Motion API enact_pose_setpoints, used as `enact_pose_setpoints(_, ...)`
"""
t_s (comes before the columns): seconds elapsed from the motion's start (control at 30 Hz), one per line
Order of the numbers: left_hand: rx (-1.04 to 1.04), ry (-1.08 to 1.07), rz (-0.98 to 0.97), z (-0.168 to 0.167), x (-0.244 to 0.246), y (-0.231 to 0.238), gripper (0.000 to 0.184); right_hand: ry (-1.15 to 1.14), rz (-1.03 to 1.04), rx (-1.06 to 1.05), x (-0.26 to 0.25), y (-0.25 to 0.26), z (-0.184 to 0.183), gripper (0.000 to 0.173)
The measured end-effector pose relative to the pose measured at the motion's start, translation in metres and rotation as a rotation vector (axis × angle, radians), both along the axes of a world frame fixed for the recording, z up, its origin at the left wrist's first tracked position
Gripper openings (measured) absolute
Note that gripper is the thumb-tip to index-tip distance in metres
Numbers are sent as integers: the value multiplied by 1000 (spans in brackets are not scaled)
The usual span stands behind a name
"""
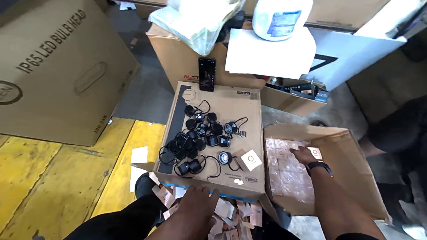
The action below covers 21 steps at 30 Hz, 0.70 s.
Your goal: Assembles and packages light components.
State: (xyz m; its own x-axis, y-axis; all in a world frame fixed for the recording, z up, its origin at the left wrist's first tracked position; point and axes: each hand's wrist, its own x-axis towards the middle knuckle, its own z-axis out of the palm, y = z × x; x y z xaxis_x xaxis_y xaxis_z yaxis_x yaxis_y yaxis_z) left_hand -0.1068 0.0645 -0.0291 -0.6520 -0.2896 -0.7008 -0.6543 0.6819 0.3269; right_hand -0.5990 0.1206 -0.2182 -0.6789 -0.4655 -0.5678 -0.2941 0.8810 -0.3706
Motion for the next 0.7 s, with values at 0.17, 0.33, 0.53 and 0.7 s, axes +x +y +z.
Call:
enact_pose_setpoints(0.17, -23, 33, 2, 1, 2, 0, 62, 108, 131, 92, -2, 4, 41, 45)
enact_pose_setpoints(0.33, -67, 111, 40, 17, -2, -2, 61, 163, 387, 64, 27, 0, 133, 38)
enact_pose_setpoints(0.53, 81, 491, 499, 44, 2, 9, 115, -422, 932, -421, 184, 39, 242, 37)
enact_pose_setpoints(0.7, 204, 529, 428, 44, 12, 11, 23, -615, 920, -548, 244, 31, 244, 37)
